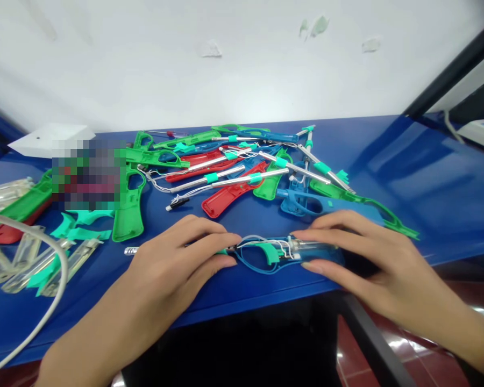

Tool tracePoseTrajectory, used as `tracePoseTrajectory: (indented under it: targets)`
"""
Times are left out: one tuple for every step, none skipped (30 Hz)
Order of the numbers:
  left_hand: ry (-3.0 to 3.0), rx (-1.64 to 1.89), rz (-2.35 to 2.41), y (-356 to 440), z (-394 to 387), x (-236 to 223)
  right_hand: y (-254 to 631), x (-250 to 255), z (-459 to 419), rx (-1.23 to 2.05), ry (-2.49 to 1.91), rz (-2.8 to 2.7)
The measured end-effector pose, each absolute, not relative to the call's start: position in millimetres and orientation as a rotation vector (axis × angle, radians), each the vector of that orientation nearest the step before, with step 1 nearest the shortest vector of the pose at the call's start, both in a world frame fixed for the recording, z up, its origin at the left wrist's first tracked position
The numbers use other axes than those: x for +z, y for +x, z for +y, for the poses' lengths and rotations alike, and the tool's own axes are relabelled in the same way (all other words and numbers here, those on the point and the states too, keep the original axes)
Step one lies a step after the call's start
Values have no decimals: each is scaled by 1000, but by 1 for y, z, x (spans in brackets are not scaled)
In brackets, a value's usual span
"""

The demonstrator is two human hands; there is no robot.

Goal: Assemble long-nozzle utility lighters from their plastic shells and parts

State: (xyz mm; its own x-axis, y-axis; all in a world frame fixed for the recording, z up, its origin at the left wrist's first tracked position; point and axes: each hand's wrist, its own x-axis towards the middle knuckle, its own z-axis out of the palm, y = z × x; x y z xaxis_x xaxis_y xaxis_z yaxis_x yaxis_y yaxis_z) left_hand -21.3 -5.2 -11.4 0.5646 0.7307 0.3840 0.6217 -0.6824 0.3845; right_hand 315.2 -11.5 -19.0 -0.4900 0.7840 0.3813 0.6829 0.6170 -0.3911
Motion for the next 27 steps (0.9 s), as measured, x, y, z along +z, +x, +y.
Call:
tracePoseTrajectory:
  targets:
    - [2587,784,1140,-21,-6,-11,315,-19,-12,257,-1156,-2309]
    - [2582,793,1143,-20,-6,-11,315,-19,-12,262,-1159,-2308]
    - [2576,806,1146,-19,-7,-11,314,-18,-12,266,-1161,-2308]
    - [2569,813,1151,-18,-7,-11,314,-18,-11,270,-1161,-2307]
    - [2565,819,1156,-16,-8,-11,314,-18,-11,271,-1162,-2305]
    - [2566,819,1163,-14,-9,-10,313,-18,-11,276,-1164,-2305]
    - [2572,808,1166,-12,-9,-10,313,-18,-11,278,-1164,-2304]
    - [2584,796,1167,-10,-10,-10,313,-18,-11,282,-1167,-2303]
    - [2604,791,1161,-8,-10,-10,313,-19,-11,284,-1171,-2302]
    - [2627,787,1144,-6,-11,-10,313,-19,-11,284,-1176,-2302]
    - [2651,791,1123,-4,-11,-11,313,-19,-11,282,-1179,-2303]
    - [2667,794,1105,-3,-11,-12,314,-19,-12,277,-1180,-2302]
    - [2676,799,1090,-2,-11,-13,314,-19,-12,272,-1180,-2301]
    - [2679,804,1076,-2,-11,-14,314,-19,-13,267,-1178,-2299]
    - [2676,807,1067,-2,-11,-15,313,-19,-13,263,-1175,-2298]
    - [2671,816,1059,-3,-10,-16,313,-18,-13,260,-1173,-2297]
    - [2665,828,1051,-3,-10,-17,313,-18,-13,258,-1171,-2296]
    - [2661,837,1040,-3,-10,-17,312,-18,-13,253,-1170,-2296]
    - [2658,847,1030,-4,-10,-17,312,-18,-13,248,-1168,-2298]
    - [2657,854,1022,-4,-10,-17,312,-17,-13,240,-1166,-2298]
    - [2654,852,1014,-3,-10,-17,311,-17,-12,235,-1163,-2299]
    - [2650,852,1009,-3,-10,-16,311,-17,-12,232,-1159,-2300]
    - [2643,850,1006,-2,-10,-15,311,-17,-12,233,-1155,-2302]
    - [2637,852,1001,-2,-10,-15,311,-17,-12,236,-1154,-2301]
    - [2632,857,995,-1,-10,-14,311,-17,-12,240,-1154,-2299]
    - [2627,865,991,0,-10,-13,311,-17,-12,244,-1154,-2298]
    - [2625,880,988,1,-11,-13,311,-17,-12,247,-1155,-2297]
